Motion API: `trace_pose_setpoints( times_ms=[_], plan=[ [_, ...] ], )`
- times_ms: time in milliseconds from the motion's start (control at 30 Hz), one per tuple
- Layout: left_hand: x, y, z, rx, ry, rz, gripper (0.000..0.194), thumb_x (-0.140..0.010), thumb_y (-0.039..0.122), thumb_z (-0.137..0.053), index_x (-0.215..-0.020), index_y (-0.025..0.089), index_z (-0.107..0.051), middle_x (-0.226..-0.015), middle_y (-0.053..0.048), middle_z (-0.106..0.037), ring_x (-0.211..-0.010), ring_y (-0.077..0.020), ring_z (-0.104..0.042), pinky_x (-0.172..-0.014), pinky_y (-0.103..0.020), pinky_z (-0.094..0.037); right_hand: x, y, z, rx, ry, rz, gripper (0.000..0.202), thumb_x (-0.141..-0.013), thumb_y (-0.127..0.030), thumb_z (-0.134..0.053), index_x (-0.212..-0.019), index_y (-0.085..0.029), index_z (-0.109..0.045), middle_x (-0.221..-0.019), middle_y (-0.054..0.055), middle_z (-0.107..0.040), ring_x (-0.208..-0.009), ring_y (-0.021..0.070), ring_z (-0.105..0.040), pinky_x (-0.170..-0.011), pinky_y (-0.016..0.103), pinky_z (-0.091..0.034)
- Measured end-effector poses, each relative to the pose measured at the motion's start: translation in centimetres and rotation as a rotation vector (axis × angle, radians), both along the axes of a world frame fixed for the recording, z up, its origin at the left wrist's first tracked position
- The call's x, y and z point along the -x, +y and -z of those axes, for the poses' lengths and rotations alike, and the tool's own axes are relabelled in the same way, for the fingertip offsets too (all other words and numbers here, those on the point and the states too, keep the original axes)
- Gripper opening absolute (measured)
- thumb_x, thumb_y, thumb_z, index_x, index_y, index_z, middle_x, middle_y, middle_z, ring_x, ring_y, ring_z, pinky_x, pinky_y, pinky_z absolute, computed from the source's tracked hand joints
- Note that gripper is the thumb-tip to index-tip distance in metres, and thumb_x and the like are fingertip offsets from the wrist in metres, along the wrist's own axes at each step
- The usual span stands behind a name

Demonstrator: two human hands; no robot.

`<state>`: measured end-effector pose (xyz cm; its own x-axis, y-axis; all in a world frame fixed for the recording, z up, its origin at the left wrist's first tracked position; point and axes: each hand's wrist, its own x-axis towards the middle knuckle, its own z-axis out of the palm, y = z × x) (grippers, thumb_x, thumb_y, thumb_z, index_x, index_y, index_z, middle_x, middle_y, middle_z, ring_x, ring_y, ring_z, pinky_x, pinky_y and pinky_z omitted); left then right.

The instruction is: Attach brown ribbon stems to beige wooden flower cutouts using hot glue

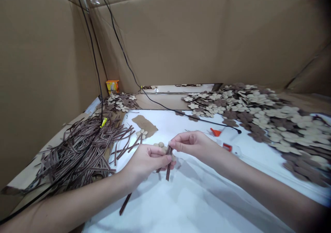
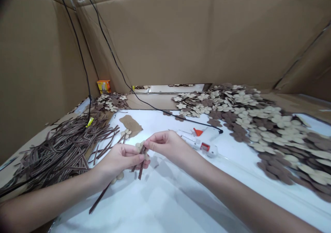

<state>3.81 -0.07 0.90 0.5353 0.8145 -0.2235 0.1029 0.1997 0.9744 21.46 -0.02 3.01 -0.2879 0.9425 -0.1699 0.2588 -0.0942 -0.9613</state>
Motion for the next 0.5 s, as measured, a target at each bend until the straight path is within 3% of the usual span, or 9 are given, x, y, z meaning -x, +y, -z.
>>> trace_pose_setpoints(
  times_ms=[133, 333, 500],
  plan=[
    [-0.18, -0.02, -0.19, 0.008, 0.046, 0.008, 0.031, -0.069, 0.040, -0.066, -0.073, 0.010, -0.070, -0.062, -0.004, -0.061, -0.050, -0.0075, -0.044, -0.047, -0.021, -0.028, -0.20, -0.06, 0.30, -0.045, -0.031, 0.034, 0.030, -0.073, -0.046, -0.064, -0.069, -0.016, -0.067, -0.066, 0.000, -0.066, -0.065, 0.0129, -0.056, -0.062, 0.024, -0.041],
    [-0.13, -0.06, -0.24, 0.025, 0.066, 0.016, 0.031, -0.067, 0.041, -0.067, -0.070, 0.010, -0.068, -0.058, -0.002, -0.058, -0.047, -0.0065, -0.044, -0.046, -0.020, -0.031, -0.05, -0.09, 0.62, -0.053, -0.063, -0.005, 0.032, -0.076, -0.047, -0.059, -0.075, -0.016, -0.067, -0.070, 0.004, -0.069, -0.069, 0.0190, -0.061, -0.064, 0.029, -0.045],
    [-0.01, -0.35, -0.85, 0.040, 0.148, -0.043, 0.033, -0.070, 0.044, -0.066, -0.077, 0.011, -0.070, -0.067, -0.005, -0.064, -0.053, -0.0085, -0.050, -0.040, -0.019, -0.023, -0.04, -0.36, 0.51, -0.117, -0.047, -0.020, 0.032, -0.079, -0.045, -0.056, -0.072, -0.016, -0.066, -0.070, 0.003, -0.069, -0.070, 0.0184, -0.062, -0.066, 0.028, -0.045]
  ],
)
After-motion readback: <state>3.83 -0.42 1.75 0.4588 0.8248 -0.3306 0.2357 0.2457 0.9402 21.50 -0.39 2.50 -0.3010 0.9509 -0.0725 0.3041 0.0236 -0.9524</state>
